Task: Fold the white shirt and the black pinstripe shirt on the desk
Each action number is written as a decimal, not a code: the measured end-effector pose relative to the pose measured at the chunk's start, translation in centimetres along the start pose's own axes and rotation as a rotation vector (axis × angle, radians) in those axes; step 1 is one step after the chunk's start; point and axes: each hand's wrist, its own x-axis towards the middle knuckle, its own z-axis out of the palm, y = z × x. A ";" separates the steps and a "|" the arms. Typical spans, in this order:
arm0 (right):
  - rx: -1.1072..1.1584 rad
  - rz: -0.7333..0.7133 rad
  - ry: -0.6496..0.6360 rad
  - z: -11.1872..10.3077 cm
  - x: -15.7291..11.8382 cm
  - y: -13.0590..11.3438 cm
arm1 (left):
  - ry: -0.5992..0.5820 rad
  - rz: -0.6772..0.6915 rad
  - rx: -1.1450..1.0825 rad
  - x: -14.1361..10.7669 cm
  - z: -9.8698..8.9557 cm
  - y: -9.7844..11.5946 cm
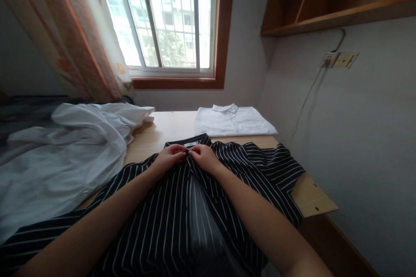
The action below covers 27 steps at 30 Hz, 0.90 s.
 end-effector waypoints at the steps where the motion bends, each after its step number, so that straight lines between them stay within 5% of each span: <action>1: 0.018 0.016 0.004 0.1 0.0 0.1 | -0.006 0.000 -0.005 0.0 0.0 0.0; 18: 0.197 0.065 0.036 0.5 0.4 0.7 | -0.046 0.041 -0.075 0.4 -0.3 -0.7; 27: 0.290 0.150 -0.032 -0.2 0.0 0.0 | -0.044 0.212 0.076 0.7 -0.2 -1.5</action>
